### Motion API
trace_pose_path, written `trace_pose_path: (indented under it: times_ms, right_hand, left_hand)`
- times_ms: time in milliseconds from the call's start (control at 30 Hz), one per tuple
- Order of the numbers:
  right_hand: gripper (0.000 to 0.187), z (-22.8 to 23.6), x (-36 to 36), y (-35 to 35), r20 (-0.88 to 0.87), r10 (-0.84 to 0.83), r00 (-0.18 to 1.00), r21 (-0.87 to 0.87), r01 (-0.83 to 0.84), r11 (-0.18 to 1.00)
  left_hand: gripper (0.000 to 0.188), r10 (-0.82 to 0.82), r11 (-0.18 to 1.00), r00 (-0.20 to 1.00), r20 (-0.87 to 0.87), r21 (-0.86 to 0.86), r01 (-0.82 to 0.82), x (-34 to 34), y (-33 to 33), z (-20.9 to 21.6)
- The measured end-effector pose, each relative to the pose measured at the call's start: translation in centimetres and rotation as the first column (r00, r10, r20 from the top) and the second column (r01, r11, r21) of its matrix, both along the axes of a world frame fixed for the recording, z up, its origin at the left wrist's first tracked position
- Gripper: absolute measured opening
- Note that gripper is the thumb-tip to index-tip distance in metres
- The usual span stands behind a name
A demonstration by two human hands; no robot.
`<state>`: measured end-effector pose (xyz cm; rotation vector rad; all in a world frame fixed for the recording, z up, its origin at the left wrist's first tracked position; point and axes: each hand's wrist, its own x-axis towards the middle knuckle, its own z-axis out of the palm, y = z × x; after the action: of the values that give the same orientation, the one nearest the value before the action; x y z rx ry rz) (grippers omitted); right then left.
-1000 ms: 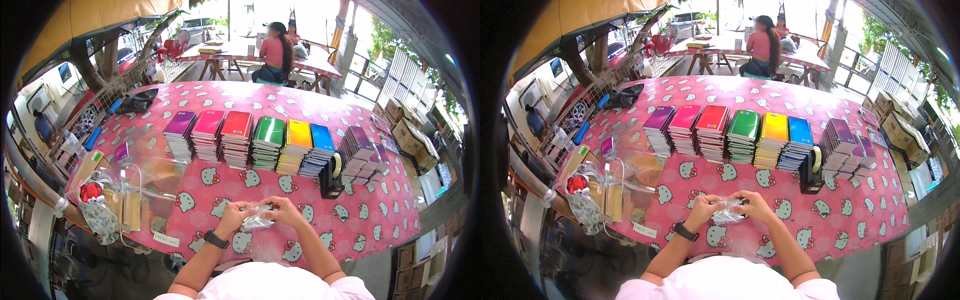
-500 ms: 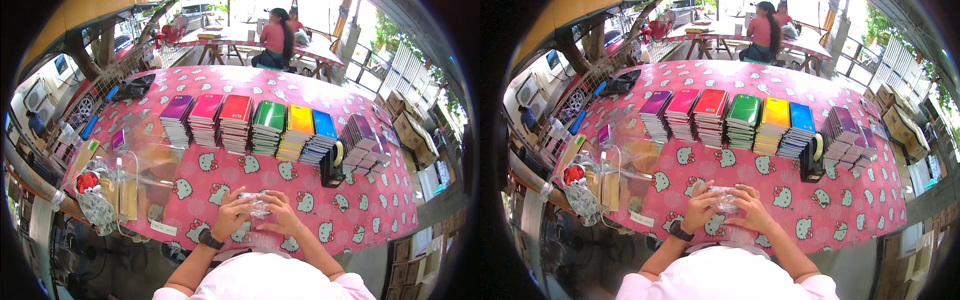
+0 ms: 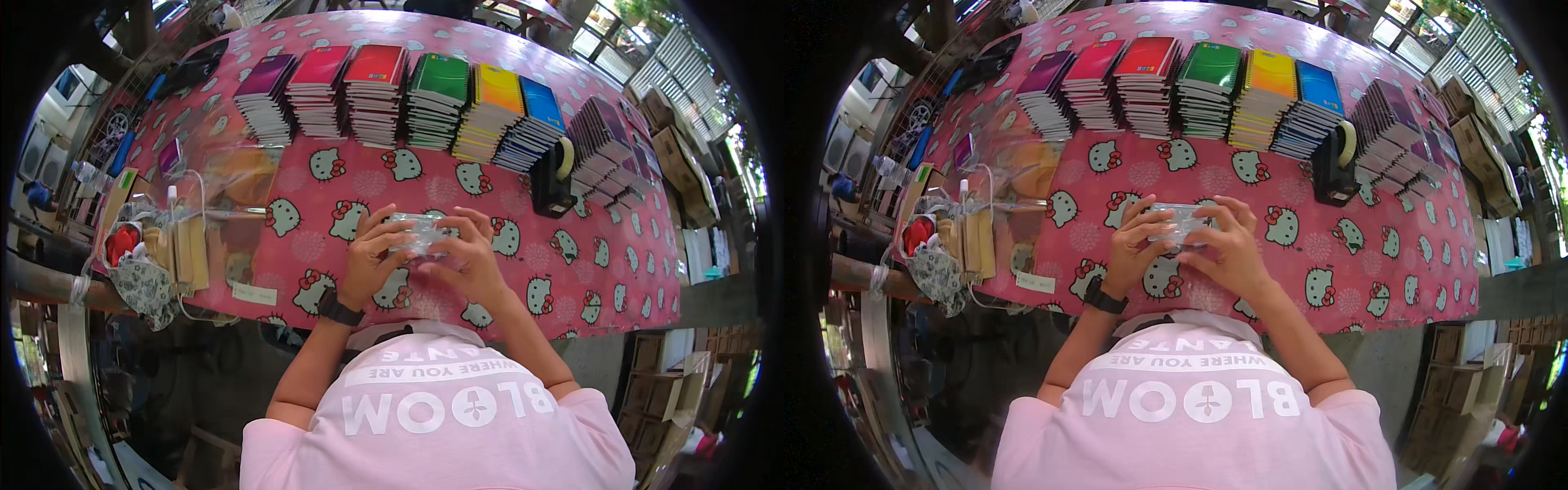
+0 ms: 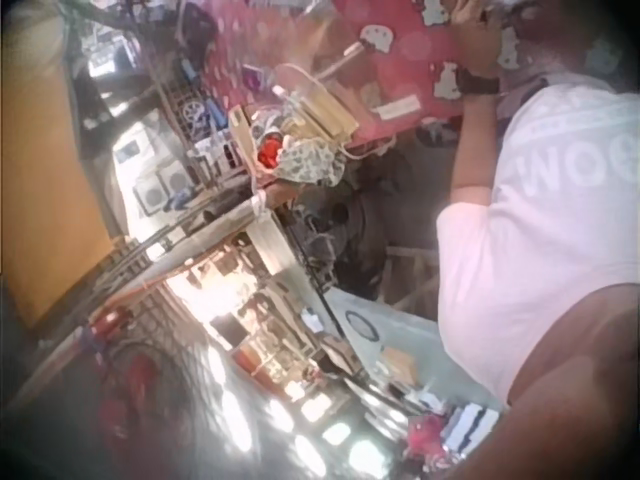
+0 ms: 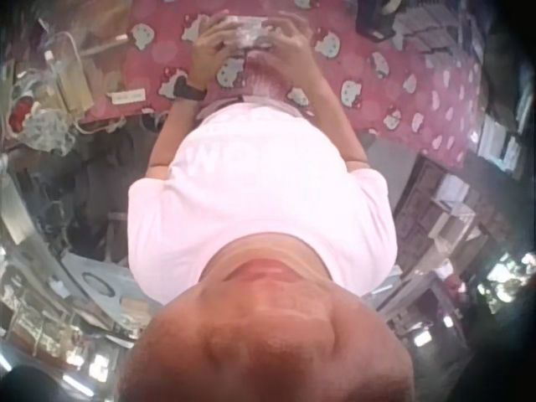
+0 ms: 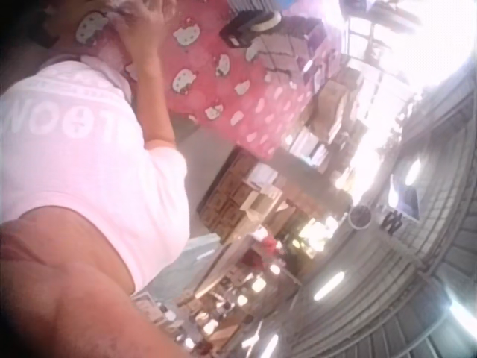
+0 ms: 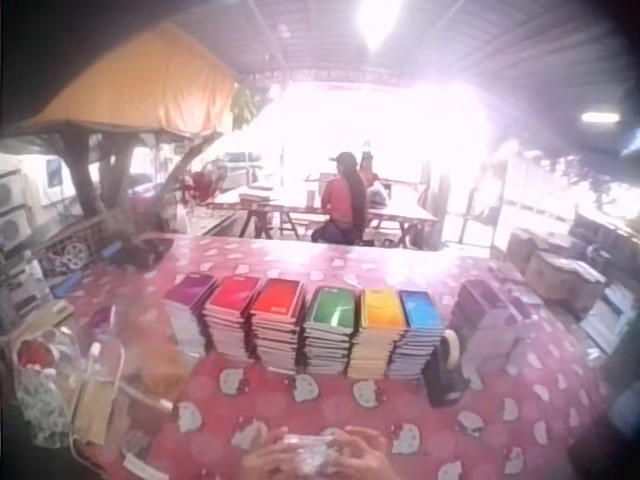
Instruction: The person places a stack of colorful notebooks into a plastic bag, seals the bag with tape, and moves it aside.
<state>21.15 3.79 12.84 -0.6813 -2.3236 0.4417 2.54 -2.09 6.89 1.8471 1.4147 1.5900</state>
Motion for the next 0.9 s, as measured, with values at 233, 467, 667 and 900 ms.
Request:
trace_pose_path:
  times_ms: [233,467,667,900]
  right_hand:
    - [0.03,0.9,-1.7,0.9,-0.289,-0.004,0.957,-0.303,-0.087,0.949]
    - [0.035,-2.3,-1.5,0.6,-0.14,-0.019,0.99,0.016,0.022,1.0]
    - [0.032,-1.7,-3.0,0.3,-0.117,-0.224,0.967,-0.409,0.159,0.899]
    - [0.023,-0.9,-3.6,3.0,-0.101,-0.105,0.989,-0.683,0.008,0.731]
  left_hand:
    - [0.011,0.025,0.999,0.995,0.097,-0.027,-0.022,0.1,-0.3,0.7]
    - [0.017,0.124,0.99,0.977,0.176,-0.089,-0.11,0.7,-0.7,1.3]
    - [0.059,0.175,0.98,0.977,0.119,-0.112,-0.162,0.4,0.2,1.6]
    - [0.064,0.412,0.91,0.888,0.206,-0.046,-0.412,1.8,1.4,3.0]
